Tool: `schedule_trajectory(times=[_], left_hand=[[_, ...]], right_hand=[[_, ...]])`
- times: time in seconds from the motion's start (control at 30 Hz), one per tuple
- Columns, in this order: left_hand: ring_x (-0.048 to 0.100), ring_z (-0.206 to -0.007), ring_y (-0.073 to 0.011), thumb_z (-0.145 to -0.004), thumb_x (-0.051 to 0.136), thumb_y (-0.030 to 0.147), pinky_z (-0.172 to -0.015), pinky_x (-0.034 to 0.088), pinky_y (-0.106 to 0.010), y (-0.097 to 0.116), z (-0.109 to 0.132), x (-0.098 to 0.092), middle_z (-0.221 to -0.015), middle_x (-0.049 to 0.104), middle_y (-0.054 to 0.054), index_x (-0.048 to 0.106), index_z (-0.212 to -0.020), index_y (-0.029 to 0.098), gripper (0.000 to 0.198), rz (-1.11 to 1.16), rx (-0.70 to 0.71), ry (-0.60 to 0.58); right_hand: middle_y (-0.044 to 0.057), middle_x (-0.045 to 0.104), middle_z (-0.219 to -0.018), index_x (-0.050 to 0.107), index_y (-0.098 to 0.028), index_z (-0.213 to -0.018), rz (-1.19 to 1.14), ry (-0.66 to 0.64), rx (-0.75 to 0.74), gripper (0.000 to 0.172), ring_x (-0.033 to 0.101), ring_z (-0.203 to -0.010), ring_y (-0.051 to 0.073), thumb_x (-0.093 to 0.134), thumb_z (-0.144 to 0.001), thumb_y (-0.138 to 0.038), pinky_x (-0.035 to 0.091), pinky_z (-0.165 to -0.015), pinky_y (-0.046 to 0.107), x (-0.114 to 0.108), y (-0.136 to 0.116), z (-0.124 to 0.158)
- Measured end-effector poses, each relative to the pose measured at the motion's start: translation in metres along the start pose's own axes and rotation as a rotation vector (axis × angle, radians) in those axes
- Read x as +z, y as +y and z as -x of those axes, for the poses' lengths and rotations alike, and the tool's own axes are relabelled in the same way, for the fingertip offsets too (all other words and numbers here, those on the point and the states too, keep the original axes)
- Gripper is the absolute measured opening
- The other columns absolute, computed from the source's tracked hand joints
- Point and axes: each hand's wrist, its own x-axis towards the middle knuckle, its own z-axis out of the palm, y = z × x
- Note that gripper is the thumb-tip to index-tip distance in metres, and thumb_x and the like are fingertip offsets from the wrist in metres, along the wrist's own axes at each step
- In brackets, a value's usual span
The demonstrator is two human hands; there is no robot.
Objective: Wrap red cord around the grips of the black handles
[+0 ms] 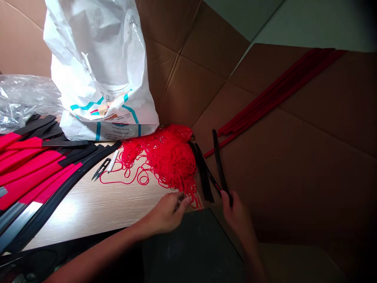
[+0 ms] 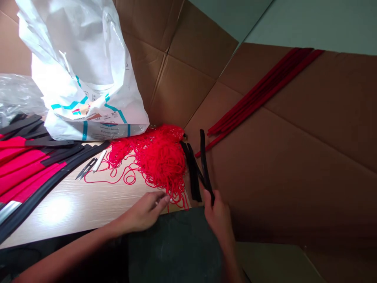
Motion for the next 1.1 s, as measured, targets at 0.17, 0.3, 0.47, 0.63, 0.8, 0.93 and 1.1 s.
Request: schedule_trajectory(times=[0.17, 0.3, 0.47, 0.63, 0.8, 0.93, 1.1], left_hand=[[0.07, -0.12, -0.0254, -0.112, 0.04, 0.049, -0.1, 0.056, -0.039, 0.037, -0.027, -0.016, -0.13, 0.074, -0.016, 0.056, -0.125, 0.018, 0.038, 0.312, 0.069, 0.223], [0.067, -0.072, -0.016, -0.114, 0.033, 0.042, -0.066, 0.054, -0.028, 0.05, -0.029, -0.05, -0.093, 0.074, -0.005, 0.05, -0.107, 0.021, 0.028, 0.42, 0.139, 0.415], [0.055, -0.071, -0.012, -0.112, 0.046, 0.036, -0.067, 0.042, -0.024, 0.057, -0.017, -0.121, -0.079, 0.062, 0.001, 0.054, -0.094, 0.02, 0.025, 0.354, 0.279, 0.648], [0.043, -0.065, -0.0106, -0.113, 0.045, 0.036, -0.06, 0.035, -0.024, 0.069, -0.017, -0.174, -0.075, 0.046, 0.005, 0.052, -0.092, 0.021, 0.027, 0.3, 0.358, 0.827], [0.044, -0.053, -0.0092, -0.113, 0.044, 0.042, -0.051, 0.036, -0.022, 0.069, -0.028, -0.2, -0.068, 0.048, 0.007, 0.05, -0.095, 0.023, 0.028, 0.389, 0.383, 0.76], [0.039, -0.052, -0.0093, -0.113, 0.042, 0.048, -0.049, 0.031, -0.022, 0.066, -0.031, -0.212, -0.066, 0.042, 0.008, 0.048, -0.096, 0.024, 0.03, 0.422, 0.377, 0.733], [0.044, -0.072, -0.012, -0.114, 0.042, 0.04, -0.064, 0.037, -0.026, 0.062, -0.023, -0.221, -0.081, 0.048, 0.003, 0.048, -0.09, 0.022, 0.03, 0.213, 0.388, 0.827]], right_hand=[[0.011, 0.08, -0.098, 0.066, -0.026, -0.106, -0.192, -0.019, -0.178, 0.038, 0.076, -0.087, 0.032, 0.051, -0.105, -0.06, 0.056, -0.073, 0.039, 0.015, -0.095, 0.048], [0.015, 0.079, -0.119, 0.068, -0.025, -0.121, -0.374, -0.09, -0.361, 0.04, 0.075, -0.108, 0.035, 0.052, -0.105, -0.058, 0.057, -0.085, 0.042, 0.032, -0.153, 0.045], [0.009, 0.078, -0.1, 0.07, -0.024, -0.102, -0.374, -0.359, -0.563, 0.034, 0.073, -0.09, 0.027, 0.052, -0.107, -0.052, 0.055, -0.076, 0.036, 0.026, -0.199, 0.002], [0.002, 0.075, -0.08, 0.064, -0.026, -0.078, -0.372, -0.591, -0.888, 0.033, 0.07, -0.074, 0.02, 0.055, -0.107, -0.038, 0.053, -0.068, 0.03, 0.002, -0.246, -0.042], [-0.001, 0.078, -0.076, 0.077, -0.028, -0.087, -0.623, -0.678, -1.075, 0.017, 0.071, -0.064, 0.017, 0.072, -0.101, -0.036, 0.057, -0.059, 0.024, -0.016, -0.291, -0.075], [0.0, 0.08, -0.08, 0.084, -0.033, -0.094, -0.769, -0.572, -1.188, 0.004, 0.074, -0.067, 0.016, 0.08, -0.096, -0.031, 0.06, -0.061, 0.022, -0.015, -0.311, -0.091], [0.002, 0.079, -0.085, 0.083, -0.031, -0.09, -0.893, -0.373, -1.044, 0.007, 0.075, -0.075, 0.016, 0.081, -0.096, -0.034, 0.062, -0.066, 0.021, 0.014, -0.32, -0.096]])
